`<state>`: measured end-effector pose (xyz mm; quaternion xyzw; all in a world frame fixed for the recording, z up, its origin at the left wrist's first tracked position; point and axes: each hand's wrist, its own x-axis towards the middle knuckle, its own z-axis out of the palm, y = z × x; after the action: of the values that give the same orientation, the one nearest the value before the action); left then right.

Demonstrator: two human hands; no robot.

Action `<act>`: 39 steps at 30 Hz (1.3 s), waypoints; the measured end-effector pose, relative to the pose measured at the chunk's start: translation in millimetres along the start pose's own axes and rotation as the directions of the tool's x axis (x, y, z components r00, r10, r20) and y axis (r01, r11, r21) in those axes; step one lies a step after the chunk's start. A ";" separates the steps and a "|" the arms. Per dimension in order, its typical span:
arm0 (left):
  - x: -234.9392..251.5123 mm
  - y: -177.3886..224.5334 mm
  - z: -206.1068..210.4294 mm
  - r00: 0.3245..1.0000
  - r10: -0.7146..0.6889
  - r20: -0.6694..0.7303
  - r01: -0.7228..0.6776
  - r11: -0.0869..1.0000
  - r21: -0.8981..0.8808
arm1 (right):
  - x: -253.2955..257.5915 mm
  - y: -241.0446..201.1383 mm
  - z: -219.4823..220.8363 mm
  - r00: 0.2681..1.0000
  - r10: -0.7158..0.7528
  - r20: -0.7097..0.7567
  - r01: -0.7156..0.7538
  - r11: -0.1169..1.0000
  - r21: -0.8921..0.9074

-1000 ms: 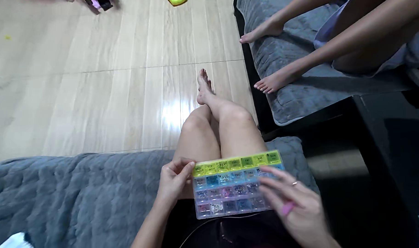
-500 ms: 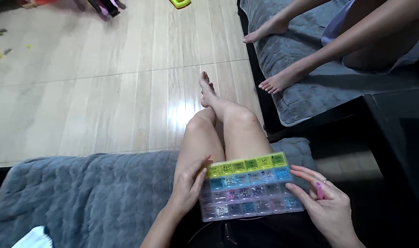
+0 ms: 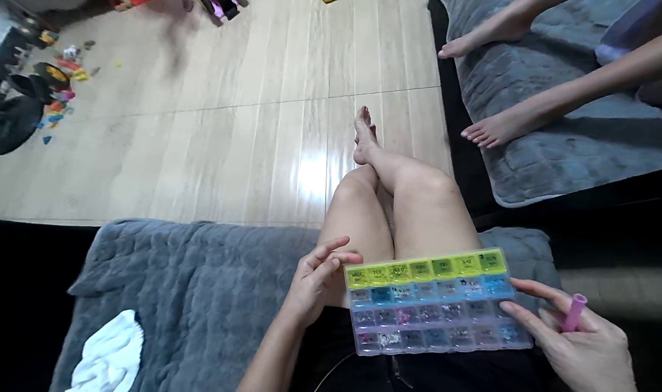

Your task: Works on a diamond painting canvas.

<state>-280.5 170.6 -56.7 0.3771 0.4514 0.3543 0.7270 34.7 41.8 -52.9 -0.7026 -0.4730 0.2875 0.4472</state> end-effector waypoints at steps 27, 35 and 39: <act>25.9 -45.4 115.3 0.711 0.403 0.576 -0.635 0.018 0.772 | -1.2 2.9 11.5 0.989 0.084 -0.122 -0.063 0.985 0.163; 45.8 -53.5 130.5 0.585 0.493 0.644 -0.646 -0.197 0.738 | -0.5 5.7 12.6 0.985 0.118 -0.124 -0.094 0.978 0.188; 52.2 -44.5 127.1 0.640 0.460 0.615 -0.697 0.013 0.716 | -1.8 -0.3 13.7 0.983 -0.059 -0.173 0.043 0.995 -0.091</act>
<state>-137.5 165.5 -76.5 0.9020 0.2889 0.2520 0.1985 22.5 45.1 -58.6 -0.7317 -0.4617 0.1922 0.4632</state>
